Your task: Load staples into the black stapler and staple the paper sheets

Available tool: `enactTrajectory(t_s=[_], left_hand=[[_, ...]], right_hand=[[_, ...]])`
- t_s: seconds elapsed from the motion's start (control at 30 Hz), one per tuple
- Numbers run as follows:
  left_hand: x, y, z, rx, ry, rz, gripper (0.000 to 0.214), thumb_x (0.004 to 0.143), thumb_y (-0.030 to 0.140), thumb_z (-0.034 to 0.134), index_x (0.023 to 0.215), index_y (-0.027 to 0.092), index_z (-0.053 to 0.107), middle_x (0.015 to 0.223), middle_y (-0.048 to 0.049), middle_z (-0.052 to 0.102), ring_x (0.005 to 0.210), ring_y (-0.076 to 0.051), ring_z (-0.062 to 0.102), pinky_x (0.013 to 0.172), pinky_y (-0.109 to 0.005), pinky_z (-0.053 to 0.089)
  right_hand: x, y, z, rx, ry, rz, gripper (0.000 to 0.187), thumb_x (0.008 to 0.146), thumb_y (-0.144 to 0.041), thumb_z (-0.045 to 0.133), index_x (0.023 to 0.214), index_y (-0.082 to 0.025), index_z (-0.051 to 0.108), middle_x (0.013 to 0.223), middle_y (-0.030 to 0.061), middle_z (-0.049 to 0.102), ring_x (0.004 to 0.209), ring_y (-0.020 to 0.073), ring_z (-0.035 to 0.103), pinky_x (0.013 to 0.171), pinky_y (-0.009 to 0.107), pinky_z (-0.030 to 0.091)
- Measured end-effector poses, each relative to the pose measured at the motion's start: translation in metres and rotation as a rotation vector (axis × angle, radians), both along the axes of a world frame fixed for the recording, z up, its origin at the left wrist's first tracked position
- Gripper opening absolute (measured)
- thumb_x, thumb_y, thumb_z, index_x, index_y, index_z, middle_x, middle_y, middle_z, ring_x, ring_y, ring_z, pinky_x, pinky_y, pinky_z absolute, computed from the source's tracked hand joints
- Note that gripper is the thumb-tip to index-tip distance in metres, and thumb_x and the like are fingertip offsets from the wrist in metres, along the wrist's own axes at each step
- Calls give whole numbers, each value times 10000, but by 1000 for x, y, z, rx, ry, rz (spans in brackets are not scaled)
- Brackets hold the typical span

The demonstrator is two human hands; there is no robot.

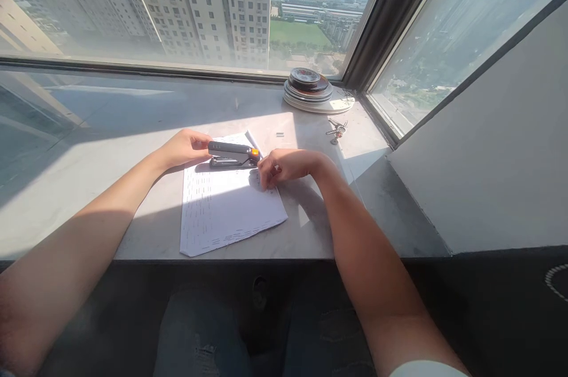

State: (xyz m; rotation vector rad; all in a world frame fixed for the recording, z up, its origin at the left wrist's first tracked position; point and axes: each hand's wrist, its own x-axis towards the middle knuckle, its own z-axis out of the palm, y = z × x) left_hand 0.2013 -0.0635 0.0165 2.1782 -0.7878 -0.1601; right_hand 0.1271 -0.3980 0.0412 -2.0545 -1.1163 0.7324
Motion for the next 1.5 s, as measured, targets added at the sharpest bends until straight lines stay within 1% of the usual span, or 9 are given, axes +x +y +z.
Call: enactTrajectory(t_s=[0.2,0.37,0.47,0.67,0.87,1.1,1.3,1.5], left_hand=[[2,1,0,-9,-5,-5,116,772,259,757,831,232,852,749,-18,708,661,-136,531,655,-300,403],[0,-1,2,-8,-2,-6,117,769,259,751,823,225,849,729,-17,694,651,-136,534,653,-302,404],[-2,-2,3,-12,4,-1,117,767,254,747,817,223,847,722,-15,689,647,-137,538,645,-302,404],[0,-1,2,-13,-8,-4,117,765,250,750,821,222,848,726,-16,696,645,-135,532,644,-301,408],[0,0,0,-18,-3,-5,124,774,256,749,836,229,853,757,-18,712,662,-135,540,649,-297,410],[-3,-2,4,-11,3,8,132,761,251,741,829,226,851,756,-20,717,665,-136,547,655,-296,415],[-3,-3,4,-14,5,7,130,756,247,744,828,223,850,760,-16,722,669,-134,552,653,-291,416],[-1,-1,0,-6,31,-13,150,764,261,754,867,237,861,773,-20,724,663,-145,562,618,-294,409]], right_hand=[[-2,3,3,-21,0,-9,142,936,-343,749,857,-240,807,973,50,757,908,197,657,853,323,551],[-3,4,4,-37,-12,-27,121,927,-280,727,835,-252,800,956,37,760,915,199,659,895,345,547],[-4,3,5,-51,-21,-38,130,912,-227,698,826,-253,791,953,31,756,902,192,657,882,342,544],[-8,4,10,-99,9,-110,107,858,-195,720,772,-246,756,923,27,758,888,195,645,862,338,548],[-10,5,12,-90,-74,-94,141,848,-134,685,792,-245,752,923,16,766,816,167,641,804,324,528],[-11,6,13,-106,-130,-77,137,845,-141,690,793,-249,757,871,10,757,772,163,619,772,319,528],[-14,11,12,-113,-102,-105,149,835,-128,681,763,-245,738,898,19,741,812,174,641,785,325,545],[-16,15,12,-91,-29,-123,117,798,-151,715,757,-254,750,882,43,741,823,211,643,795,372,554]])
